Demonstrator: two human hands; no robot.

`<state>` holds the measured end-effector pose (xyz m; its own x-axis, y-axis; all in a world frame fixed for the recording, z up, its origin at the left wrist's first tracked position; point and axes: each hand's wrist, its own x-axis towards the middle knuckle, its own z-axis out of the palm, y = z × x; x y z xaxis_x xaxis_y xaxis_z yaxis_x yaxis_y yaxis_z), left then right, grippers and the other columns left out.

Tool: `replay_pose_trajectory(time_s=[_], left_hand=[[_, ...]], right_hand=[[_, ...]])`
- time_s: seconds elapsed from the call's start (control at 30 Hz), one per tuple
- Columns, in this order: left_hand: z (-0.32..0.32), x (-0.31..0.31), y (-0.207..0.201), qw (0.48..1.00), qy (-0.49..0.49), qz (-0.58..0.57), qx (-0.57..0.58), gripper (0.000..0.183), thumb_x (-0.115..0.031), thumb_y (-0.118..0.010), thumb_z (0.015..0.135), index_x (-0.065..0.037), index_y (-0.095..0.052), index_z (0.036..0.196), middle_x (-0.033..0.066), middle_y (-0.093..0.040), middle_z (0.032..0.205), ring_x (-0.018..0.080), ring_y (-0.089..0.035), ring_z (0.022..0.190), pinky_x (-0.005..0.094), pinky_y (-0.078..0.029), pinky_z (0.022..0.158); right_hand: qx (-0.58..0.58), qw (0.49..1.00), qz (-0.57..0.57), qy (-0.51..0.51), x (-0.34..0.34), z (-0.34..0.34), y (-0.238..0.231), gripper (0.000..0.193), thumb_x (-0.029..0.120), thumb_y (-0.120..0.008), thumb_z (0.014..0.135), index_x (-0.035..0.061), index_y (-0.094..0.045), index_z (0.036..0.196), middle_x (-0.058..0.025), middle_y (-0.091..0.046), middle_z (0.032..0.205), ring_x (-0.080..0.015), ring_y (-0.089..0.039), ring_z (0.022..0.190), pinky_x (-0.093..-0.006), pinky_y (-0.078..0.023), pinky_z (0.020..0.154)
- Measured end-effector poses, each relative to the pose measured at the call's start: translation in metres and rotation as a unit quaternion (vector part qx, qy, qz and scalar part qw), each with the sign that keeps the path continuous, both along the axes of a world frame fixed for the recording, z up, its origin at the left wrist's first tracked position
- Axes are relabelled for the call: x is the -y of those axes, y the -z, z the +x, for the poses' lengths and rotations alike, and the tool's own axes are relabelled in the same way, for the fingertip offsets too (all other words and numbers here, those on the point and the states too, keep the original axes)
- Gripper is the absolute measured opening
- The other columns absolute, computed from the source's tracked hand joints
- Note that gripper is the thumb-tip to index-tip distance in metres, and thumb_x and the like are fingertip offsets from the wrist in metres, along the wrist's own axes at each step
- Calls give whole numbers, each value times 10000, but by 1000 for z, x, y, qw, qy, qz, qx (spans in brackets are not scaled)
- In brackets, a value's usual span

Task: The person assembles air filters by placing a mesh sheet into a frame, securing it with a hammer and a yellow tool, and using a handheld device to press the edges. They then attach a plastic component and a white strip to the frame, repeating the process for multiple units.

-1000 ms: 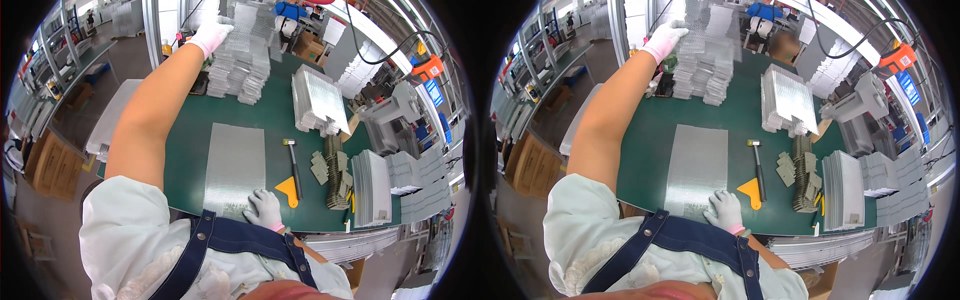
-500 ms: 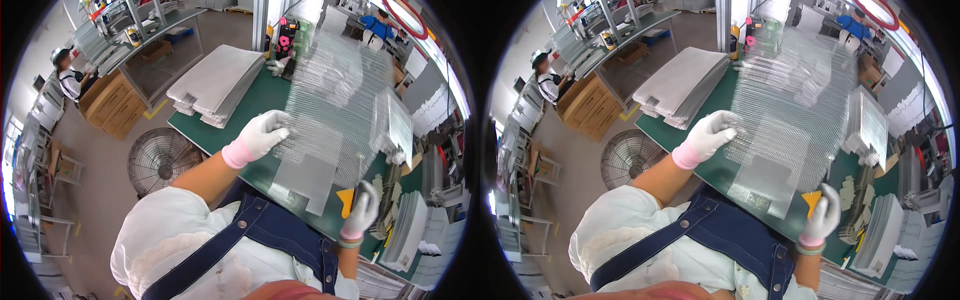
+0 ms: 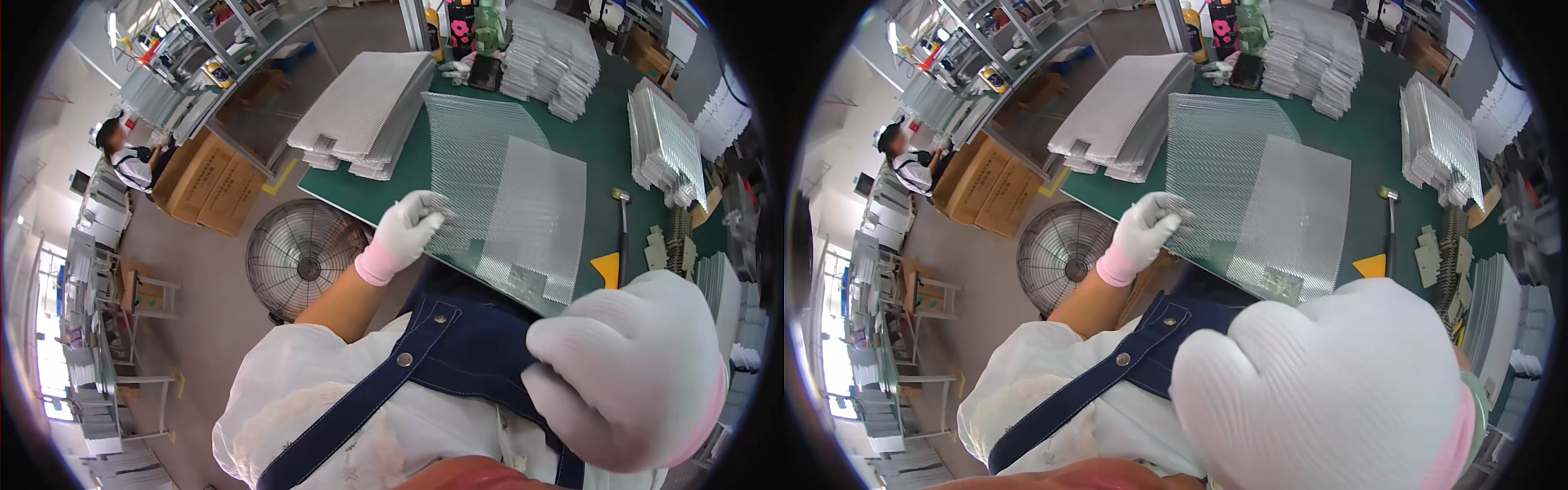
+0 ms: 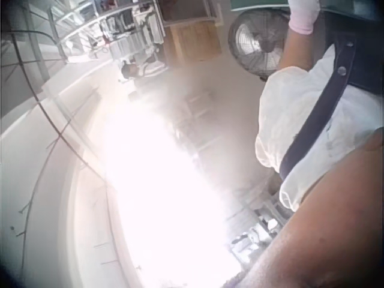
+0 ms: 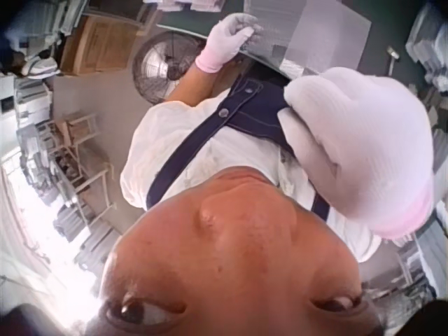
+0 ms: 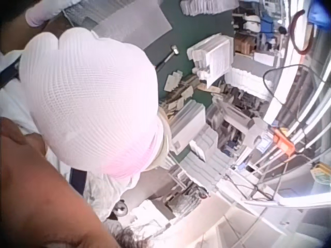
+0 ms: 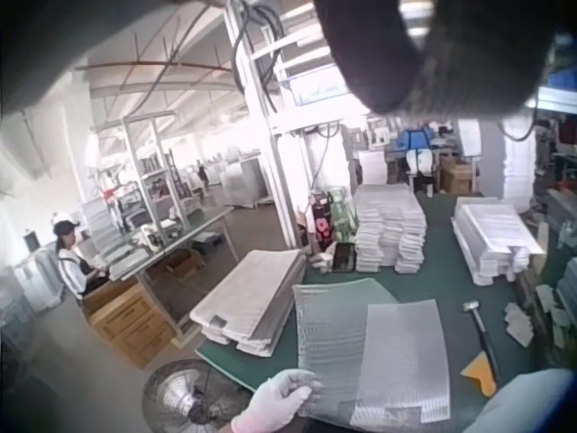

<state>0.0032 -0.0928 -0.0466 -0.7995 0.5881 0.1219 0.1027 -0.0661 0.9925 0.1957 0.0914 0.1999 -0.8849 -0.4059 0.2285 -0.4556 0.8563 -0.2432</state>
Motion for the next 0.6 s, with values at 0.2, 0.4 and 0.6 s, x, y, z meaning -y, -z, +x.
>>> replay_pose_trajectory(time_s=[0.2,0.4,0.6], left_hand=[[-4,-4,11,1000,9,10,-14,283,19,-516,949,70,-501,1226,111,-673,1102,149,-638,1012,279,-504,897],[-3,-5,12,999,9,-14,-27,273,26,-511,946,67,-509,1216,109,-674,1093,146,-636,1012,279,-504,894],[-4,-5,14,999,13,-27,-37,267,30,-512,941,62,-518,1206,112,-680,1077,149,-642,998,286,-513,883]], right_hand=[[-91,994,-23,49,-10,17,-10,241,114,-744,644,71,-640,857,-73,-618,750,-271,-598,639,-388,-420,593],[-147,980,50,128,-31,33,0,235,134,-743,682,62,-646,883,-84,-626,785,-270,-609,678,-377,-444,636],[-180,957,136,184,-36,45,7,233,155,-741,719,53,-652,909,-95,-635,820,-269,-621,717,-367,-468,679]])
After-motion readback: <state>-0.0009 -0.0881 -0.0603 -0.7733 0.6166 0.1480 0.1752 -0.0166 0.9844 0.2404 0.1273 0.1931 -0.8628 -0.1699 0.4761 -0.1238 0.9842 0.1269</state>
